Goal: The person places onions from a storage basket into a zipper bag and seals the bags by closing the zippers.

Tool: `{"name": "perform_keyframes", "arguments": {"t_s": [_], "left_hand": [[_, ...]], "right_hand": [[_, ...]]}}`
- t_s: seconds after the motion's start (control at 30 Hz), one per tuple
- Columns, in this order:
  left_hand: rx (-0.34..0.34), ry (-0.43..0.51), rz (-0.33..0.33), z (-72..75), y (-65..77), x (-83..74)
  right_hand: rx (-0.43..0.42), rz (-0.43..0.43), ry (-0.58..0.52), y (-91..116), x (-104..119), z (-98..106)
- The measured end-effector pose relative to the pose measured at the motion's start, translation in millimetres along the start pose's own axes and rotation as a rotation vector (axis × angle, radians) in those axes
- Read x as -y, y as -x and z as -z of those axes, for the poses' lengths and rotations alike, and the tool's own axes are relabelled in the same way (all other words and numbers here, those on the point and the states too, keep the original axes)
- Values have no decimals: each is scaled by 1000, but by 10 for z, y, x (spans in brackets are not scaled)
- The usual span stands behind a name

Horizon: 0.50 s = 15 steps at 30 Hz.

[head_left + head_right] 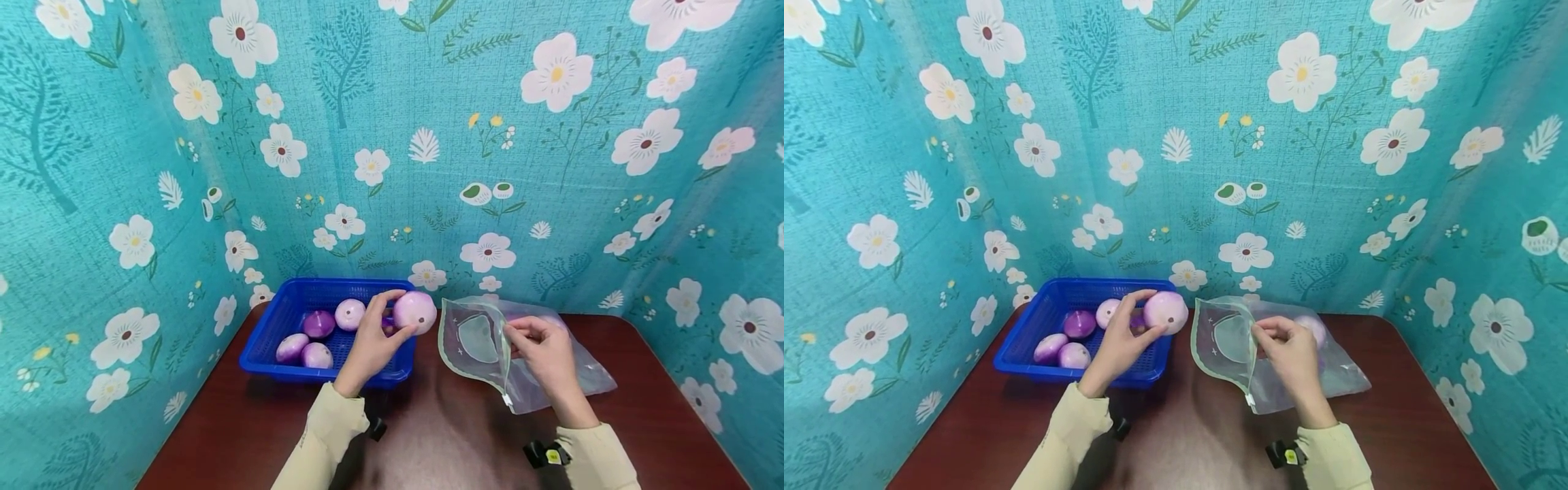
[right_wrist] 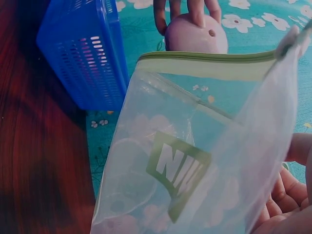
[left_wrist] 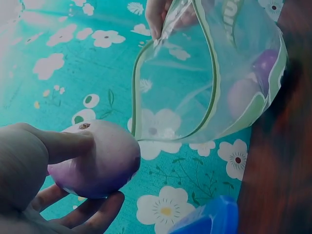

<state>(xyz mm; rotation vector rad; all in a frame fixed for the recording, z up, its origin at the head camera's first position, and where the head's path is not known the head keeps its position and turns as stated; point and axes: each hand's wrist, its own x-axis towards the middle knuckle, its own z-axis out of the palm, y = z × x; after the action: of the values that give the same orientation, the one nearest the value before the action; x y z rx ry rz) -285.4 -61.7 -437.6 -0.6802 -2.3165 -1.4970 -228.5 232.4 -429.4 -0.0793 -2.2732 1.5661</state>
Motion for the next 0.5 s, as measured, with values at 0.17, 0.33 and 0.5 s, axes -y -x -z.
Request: {"name": "perform_keyframes", "arguments": {"t_s": [0.17,0.33,0.5], "left_hand": [[33,34,-10,-32,26,-61],[66,75,-9,-77,52,-95],[117,87,-7,-172,79,-106]], "right_hand": [[-2,-7,-4,14,-8,3],[8,5,-32,16,-23,-13],[4,19,-40,12,-37,-13]]}}
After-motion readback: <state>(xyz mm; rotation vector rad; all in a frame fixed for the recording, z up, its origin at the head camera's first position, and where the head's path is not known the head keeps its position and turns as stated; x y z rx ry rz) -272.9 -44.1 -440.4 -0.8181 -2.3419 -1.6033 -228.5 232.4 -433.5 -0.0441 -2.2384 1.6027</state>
